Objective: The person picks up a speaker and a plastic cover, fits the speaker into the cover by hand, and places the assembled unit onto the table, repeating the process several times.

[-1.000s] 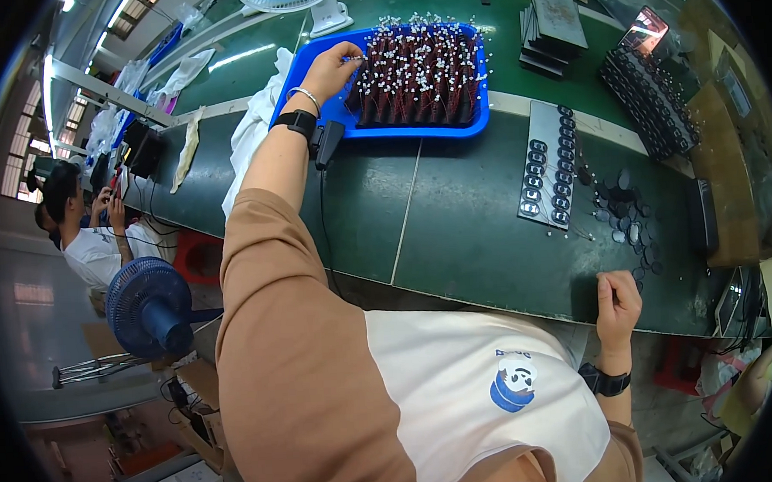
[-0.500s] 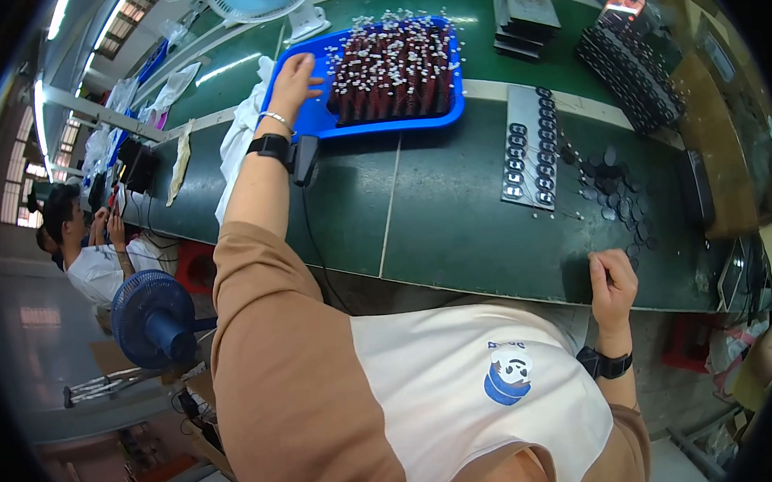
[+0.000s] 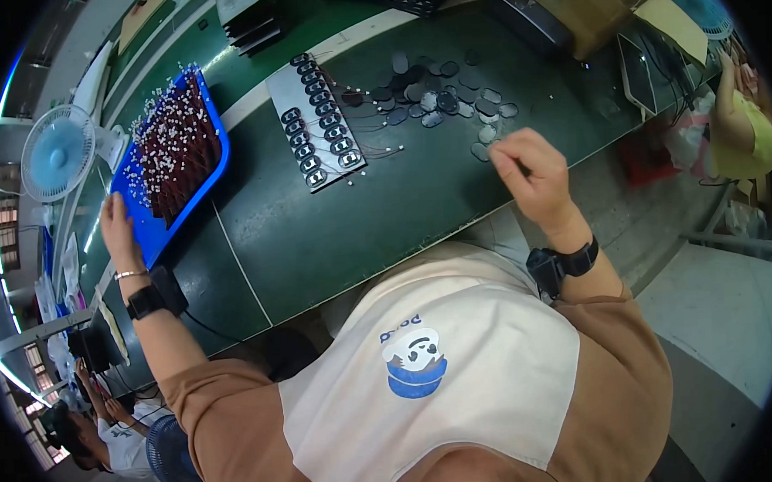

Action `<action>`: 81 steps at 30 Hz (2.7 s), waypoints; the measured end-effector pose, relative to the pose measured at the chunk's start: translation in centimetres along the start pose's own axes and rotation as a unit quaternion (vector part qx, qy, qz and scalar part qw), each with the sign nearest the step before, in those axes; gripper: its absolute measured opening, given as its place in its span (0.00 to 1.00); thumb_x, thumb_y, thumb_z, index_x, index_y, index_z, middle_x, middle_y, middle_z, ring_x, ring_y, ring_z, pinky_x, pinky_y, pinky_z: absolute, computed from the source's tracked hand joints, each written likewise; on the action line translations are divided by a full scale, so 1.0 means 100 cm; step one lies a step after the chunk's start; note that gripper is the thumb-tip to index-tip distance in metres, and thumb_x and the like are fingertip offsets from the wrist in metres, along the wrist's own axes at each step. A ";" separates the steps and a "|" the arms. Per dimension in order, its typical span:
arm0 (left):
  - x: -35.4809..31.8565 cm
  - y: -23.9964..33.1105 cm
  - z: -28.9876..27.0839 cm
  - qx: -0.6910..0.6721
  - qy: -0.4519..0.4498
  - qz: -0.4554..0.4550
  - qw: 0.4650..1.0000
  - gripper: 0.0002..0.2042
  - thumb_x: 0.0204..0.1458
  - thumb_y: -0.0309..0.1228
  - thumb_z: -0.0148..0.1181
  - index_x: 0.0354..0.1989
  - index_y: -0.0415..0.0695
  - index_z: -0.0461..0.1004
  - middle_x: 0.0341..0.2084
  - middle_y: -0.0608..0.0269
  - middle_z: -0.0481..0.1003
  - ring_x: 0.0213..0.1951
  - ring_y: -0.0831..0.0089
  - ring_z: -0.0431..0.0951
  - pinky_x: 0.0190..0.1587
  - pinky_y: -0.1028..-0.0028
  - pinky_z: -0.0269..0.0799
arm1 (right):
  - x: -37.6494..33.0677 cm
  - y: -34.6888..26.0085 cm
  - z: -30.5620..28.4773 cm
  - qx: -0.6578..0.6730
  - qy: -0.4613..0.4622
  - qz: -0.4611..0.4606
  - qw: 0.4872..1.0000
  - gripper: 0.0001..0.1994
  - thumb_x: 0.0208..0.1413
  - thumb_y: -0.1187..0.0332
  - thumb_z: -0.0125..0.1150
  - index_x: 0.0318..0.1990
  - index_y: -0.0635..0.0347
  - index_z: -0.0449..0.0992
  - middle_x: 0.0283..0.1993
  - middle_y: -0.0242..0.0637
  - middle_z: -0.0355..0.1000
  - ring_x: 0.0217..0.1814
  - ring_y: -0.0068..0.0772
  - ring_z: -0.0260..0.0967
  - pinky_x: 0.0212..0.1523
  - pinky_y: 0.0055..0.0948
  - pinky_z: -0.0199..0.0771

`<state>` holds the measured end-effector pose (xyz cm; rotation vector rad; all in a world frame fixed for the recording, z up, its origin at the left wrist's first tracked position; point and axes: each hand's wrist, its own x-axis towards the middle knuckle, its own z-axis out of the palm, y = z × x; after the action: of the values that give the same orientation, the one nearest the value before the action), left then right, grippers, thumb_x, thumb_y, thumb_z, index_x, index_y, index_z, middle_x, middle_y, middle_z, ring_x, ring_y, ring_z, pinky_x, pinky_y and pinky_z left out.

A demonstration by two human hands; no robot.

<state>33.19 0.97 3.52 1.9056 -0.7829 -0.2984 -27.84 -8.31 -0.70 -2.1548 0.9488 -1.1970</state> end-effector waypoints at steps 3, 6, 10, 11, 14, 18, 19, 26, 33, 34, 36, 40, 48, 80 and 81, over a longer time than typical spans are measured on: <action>-0.051 0.052 0.036 -0.011 0.023 0.173 0.985 0.16 0.57 0.33 0.55 0.52 0.40 0.69 0.46 0.58 0.72 0.46 0.75 0.70 0.49 0.74 0.67 | -0.003 0.011 -0.007 -0.029 0.012 0.038 0.999 0.05 0.48 0.77 0.62 0.34 0.65 0.76 0.32 0.41 0.71 0.32 0.35 0.69 0.33 0.25 0.69; -0.152 0.120 0.105 -0.039 -0.092 0.215 0.971 0.10 0.56 0.23 0.54 0.46 0.39 0.73 0.44 0.61 0.74 0.45 0.75 0.72 0.48 0.74 0.68 | -0.003 0.019 -0.010 -0.061 0.018 0.092 0.994 0.07 0.48 0.76 0.62 0.37 0.65 0.76 0.35 0.41 0.71 0.33 0.36 0.69 0.34 0.25 0.69; -0.190 0.141 0.185 0.068 -0.273 0.420 0.862 0.11 0.50 0.21 0.56 0.42 0.41 0.75 0.42 0.55 0.75 0.45 0.61 0.75 0.46 0.70 0.71 | 0.007 0.033 -0.009 -0.170 0.020 -0.028 0.985 0.09 0.49 0.76 0.61 0.39 0.63 0.75 0.38 0.40 0.70 0.35 0.37 0.70 0.36 0.26 0.70; -0.194 0.143 0.205 0.067 -0.297 0.434 0.848 0.10 0.49 0.22 0.57 0.41 0.41 0.75 0.41 0.56 0.75 0.44 0.60 0.75 0.46 0.69 0.71 | 0.006 0.035 -0.008 -0.159 0.023 -0.017 0.987 0.09 0.48 0.76 0.61 0.38 0.63 0.75 0.38 0.40 0.70 0.36 0.37 0.70 0.36 0.26 0.70; -0.194 0.148 0.265 0.121 -0.361 0.437 0.815 0.10 0.48 0.26 0.58 0.40 0.43 0.76 0.38 0.58 0.75 0.43 0.58 0.74 0.45 0.66 0.70 | 0.002 0.038 -0.009 -0.141 0.031 0.011 0.989 0.08 0.48 0.76 0.62 0.38 0.63 0.76 0.39 0.40 0.70 0.37 0.38 0.70 0.38 0.26 0.70; -0.193 0.159 0.315 0.147 -0.383 0.471 0.781 0.11 0.47 0.28 0.59 0.40 0.43 0.76 0.34 0.58 0.74 0.41 0.58 0.73 0.44 0.65 0.70 | -0.002 0.035 -0.009 -0.115 0.069 0.057 0.989 0.08 0.47 0.76 0.62 0.37 0.63 0.76 0.38 0.40 0.71 0.38 0.39 0.70 0.38 0.27 0.70; -0.195 0.162 0.325 0.156 -0.389 0.468 0.778 0.11 0.47 0.29 0.60 0.40 0.44 0.76 0.34 0.58 0.74 0.41 0.58 0.73 0.44 0.65 0.70 | -0.002 0.035 -0.009 -0.119 0.068 0.052 0.989 0.08 0.47 0.76 0.62 0.37 0.63 0.76 0.38 0.40 0.71 0.38 0.39 0.70 0.39 0.28 0.70; -0.196 0.166 0.339 0.157 -0.394 0.510 0.748 0.09 0.44 0.31 0.62 0.36 0.46 0.78 0.29 0.59 0.73 0.37 0.59 0.73 0.41 0.66 0.70 | -0.001 0.036 -0.008 -0.144 0.058 0.009 0.988 0.07 0.46 0.75 0.63 0.36 0.62 0.76 0.37 0.40 0.71 0.38 0.40 0.69 0.38 0.30 0.69; -0.227 0.159 0.291 0.148 -0.306 0.582 0.738 0.06 0.42 0.26 0.60 0.30 0.44 0.77 0.24 0.62 0.72 0.30 0.63 0.73 0.35 0.68 0.69 | 0.024 0.036 -0.008 -0.125 -0.002 -0.015 0.992 0.09 0.44 0.73 0.64 0.36 0.60 0.76 0.38 0.38 0.71 0.42 0.41 0.68 0.42 0.33 0.67; -0.230 0.155 0.287 0.150 -0.307 0.581 0.739 0.06 0.42 0.26 0.60 0.30 0.44 0.77 0.24 0.62 0.72 0.30 0.63 0.73 0.35 0.68 0.69 | 0.030 0.038 -0.004 -0.123 -0.003 -0.014 0.992 0.09 0.44 0.73 0.64 0.36 0.60 0.76 0.38 0.38 0.71 0.42 0.41 0.68 0.42 0.33 0.67; -0.235 0.142 0.282 0.162 -0.324 0.572 0.736 0.06 0.42 0.25 0.60 0.30 0.43 0.77 0.24 0.61 0.72 0.29 0.63 0.73 0.33 0.68 0.69 | 0.046 0.043 0.008 -0.134 -0.071 -0.035 0.988 0.10 0.44 0.71 0.64 0.37 0.58 0.77 0.38 0.36 0.70 0.43 0.40 0.68 0.44 0.34 0.65; -0.237 0.133 0.273 0.141 -0.332 0.562 0.744 0.06 0.42 0.24 0.59 0.31 0.43 0.77 0.24 0.60 0.72 0.29 0.62 0.72 0.32 0.68 0.69 | 0.074 0.049 0.031 -0.175 -0.149 -0.039 0.972 0.12 0.44 0.68 0.64 0.39 0.57 0.77 0.39 0.35 0.70 0.45 0.39 0.67 0.46 0.35 0.64; -0.227 0.137 0.269 0.117 -0.477 0.370 0.789 0.07 0.48 0.28 0.56 0.34 0.41 0.77 0.29 0.54 0.76 0.34 0.55 0.75 0.37 0.63 0.71 | 0.091 0.050 0.045 -0.224 -0.219 -0.038 0.949 0.13 0.45 0.67 0.64 0.40 0.56 0.76 0.39 0.35 0.71 0.46 0.39 0.67 0.48 0.36 0.63; -0.246 0.138 0.261 0.196 -0.382 0.540 0.724 0.03 0.46 0.29 0.57 0.29 0.45 0.73 0.21 0.61 0.72 0.28 0.62 0.74 0.33 0.66 0.68 | 0.028 0.013 0.021 -0.152 -0.142 -0.097 0.973 0.09 0.40 0.71 0.65 0.32 0.57 0.75 0.32 0.33 0.68 0.39 0.38 0.66 0.40 0.35 0.62; -0.243 0.138 0.262 0.183 -0.386 0.527 0.735 0.03 0.46 0.29 0.58 0.28 0.46 0.73 0.22 0.61 0.73 0.29 0.62 0.74 0.34 0.66 0.69 | 0.035 0.019 0.020 -0.138 -0.138 -0.092 0.976 0.09 0.40 0.71 0.66 0.32 0.57 0.76 0.33 0.33 0.68 0.39 0.37 0.66 0.40 0.35 0.62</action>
<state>-4.31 -6.16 0.41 1.2934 -2.4833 -0.1996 -25.48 -11.99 -1.17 -2.5958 0.8475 -0.8505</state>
